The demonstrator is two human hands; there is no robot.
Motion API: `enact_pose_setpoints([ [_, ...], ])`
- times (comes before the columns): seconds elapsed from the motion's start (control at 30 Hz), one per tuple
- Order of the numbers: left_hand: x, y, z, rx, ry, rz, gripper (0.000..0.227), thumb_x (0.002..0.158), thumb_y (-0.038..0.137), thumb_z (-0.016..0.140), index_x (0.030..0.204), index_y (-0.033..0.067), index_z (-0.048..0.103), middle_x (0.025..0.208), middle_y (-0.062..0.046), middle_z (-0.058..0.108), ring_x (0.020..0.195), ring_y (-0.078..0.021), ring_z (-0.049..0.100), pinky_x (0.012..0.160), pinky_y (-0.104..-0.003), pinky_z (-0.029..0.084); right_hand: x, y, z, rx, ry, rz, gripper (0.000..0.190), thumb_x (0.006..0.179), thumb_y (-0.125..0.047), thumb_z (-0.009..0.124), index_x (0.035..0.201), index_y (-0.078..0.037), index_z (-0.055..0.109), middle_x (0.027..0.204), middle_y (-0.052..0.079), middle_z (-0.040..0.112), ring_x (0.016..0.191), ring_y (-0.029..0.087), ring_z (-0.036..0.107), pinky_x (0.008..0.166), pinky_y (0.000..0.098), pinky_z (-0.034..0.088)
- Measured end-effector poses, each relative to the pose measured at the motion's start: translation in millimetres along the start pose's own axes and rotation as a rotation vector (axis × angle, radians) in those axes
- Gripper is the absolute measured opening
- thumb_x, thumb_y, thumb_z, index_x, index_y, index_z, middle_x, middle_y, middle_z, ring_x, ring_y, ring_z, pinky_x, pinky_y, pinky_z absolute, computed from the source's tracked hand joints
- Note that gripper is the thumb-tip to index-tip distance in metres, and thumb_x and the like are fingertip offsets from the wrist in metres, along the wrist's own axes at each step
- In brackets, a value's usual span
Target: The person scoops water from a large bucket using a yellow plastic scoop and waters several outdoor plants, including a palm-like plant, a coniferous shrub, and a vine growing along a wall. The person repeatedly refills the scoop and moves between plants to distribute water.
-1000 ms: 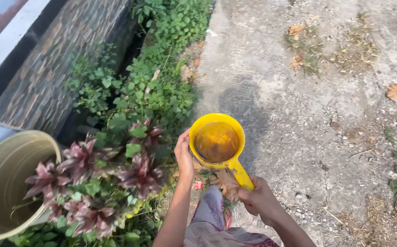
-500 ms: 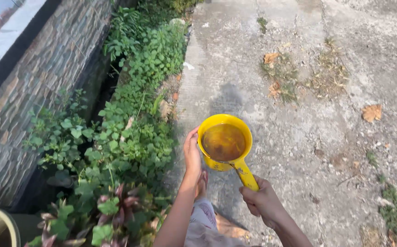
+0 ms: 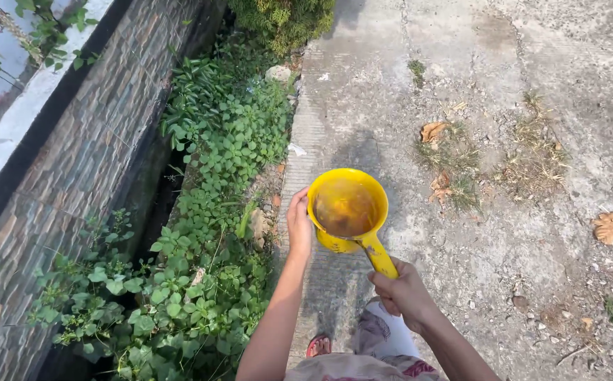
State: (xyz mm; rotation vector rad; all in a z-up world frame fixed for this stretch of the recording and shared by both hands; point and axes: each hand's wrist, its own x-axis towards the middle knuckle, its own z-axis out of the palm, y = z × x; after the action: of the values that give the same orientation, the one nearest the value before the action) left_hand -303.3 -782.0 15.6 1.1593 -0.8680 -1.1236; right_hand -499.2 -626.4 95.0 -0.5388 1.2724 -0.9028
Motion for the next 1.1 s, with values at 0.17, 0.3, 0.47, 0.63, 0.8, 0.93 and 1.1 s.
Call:
enact_pose_setpoints([
  [0.17,69,-20,64,0.023,-0.027,-0.028,0.038,0.096,0.023,0.046,0.123,0.0076,0.068,0.128,-0.010,0.069,0.118,-0.0207,0.062,0.100,-0.032,0.047,61,-69,-37,-0.066,0.006,-0.003,0.008,0.088,0.005,0.064,0.089,0.000,0.057,0.052,0.005,0.043,0.034,0.009,0.027,0.029,0.0259,0.019],
  [0.3,146,-42,139,-0.048,0.000,0.044,0.033,0.095,0.024,0.049,0.114,0.0059,0.070,0.116,-0.008,0.072,0.109,-0.0178,0.064,0.095,-0.030,0.047,134,-136,-82,-0.082,0.020,-0.009,0.016,0.089,0.001,0.069,0.088,-0.003,0.053,0.056,0.006,0.038,0.038,0.009,0.022,0.031,0.0262,0.013],
  [0.47,220,-44,234,-0.089,0.045,-0.009,0.032,0.092,0.021,0.050,0.112,0.0071,0.071,0.112,-0.007,0.072,0.103,-0.0160,0.063,0.092,-0.028,0.046,214,-213,-141,-0.088,-0.003,0.008,0.022,0.093,-0.003,0.070,0.092,-0.007,0.049,0.056,0.002,0.034,0.038,0.008,0.021,0.030,0.0252,0.015],
  [0.63,296,-67,310,-0.166,0.031,-0.008,0.031,0.095,0.018,0.050,0.116,0.0057,0.070,0.109,-0.007,0.072,0.099,-0.0137,0.063,0.091,-0.026,0.046,281,-281,-183,-0.079,0.006,0.034,0.022,0.094,-0.005,0.073,0.098,-0.008,0.051,0.056,0.001,0.033,0.037,0.008,0.021,0.029,0.0247,0.016],
  [0.8,388,-102,383,-0.124,-0.062,0.026,0.034,0.096,0.023,0.052,0.121,0.0058,0.068,0.118,-0.009,0.073,0.109,-0.0149,0.065,0.099,-0.027,0.046,361,-334,-216,-0.004,0.053,-0.028,0.026,0.091,0.002,0.070,0.089,-0.008,0.046,0.054,0.001,0.031,0.038,0.007,0.019,0.029,0.0251,0.014],
  [0.93,468,-111,444,-0.124,-0.125,0.023,0.035,0.096,0.025,0.054,0.120,0.0052,0.069,0.117,-0.007,0.072,0.110,-0.0150,0.063,0.099,-0.028,0.045,437,-378,-242,0.026,0.103,-0.036,0.026,0.092,0.001,0.069,0.089,-0.007,0.044,0.051,0.002,0.030,0.034,0.009,0.020,0.027,0.0277,0.013],
  [1.1,575,-112,526,-0.144,-0.191,-0.056,0.031,0.098,0.024,0.054,0.119,0.0077,0.070,0.119,-0.005,0.072,0.111,-0.0136,0.062,0.100,-0.027,0.044,543,-437,-275,0.109,0.147,-0.063,0.021,0.091,0.002,0.071,0.093,-0.006,0.051,0.053,0.006,0.035,0.032,0.010,0.021,0.024,0.0280,0.015],
])
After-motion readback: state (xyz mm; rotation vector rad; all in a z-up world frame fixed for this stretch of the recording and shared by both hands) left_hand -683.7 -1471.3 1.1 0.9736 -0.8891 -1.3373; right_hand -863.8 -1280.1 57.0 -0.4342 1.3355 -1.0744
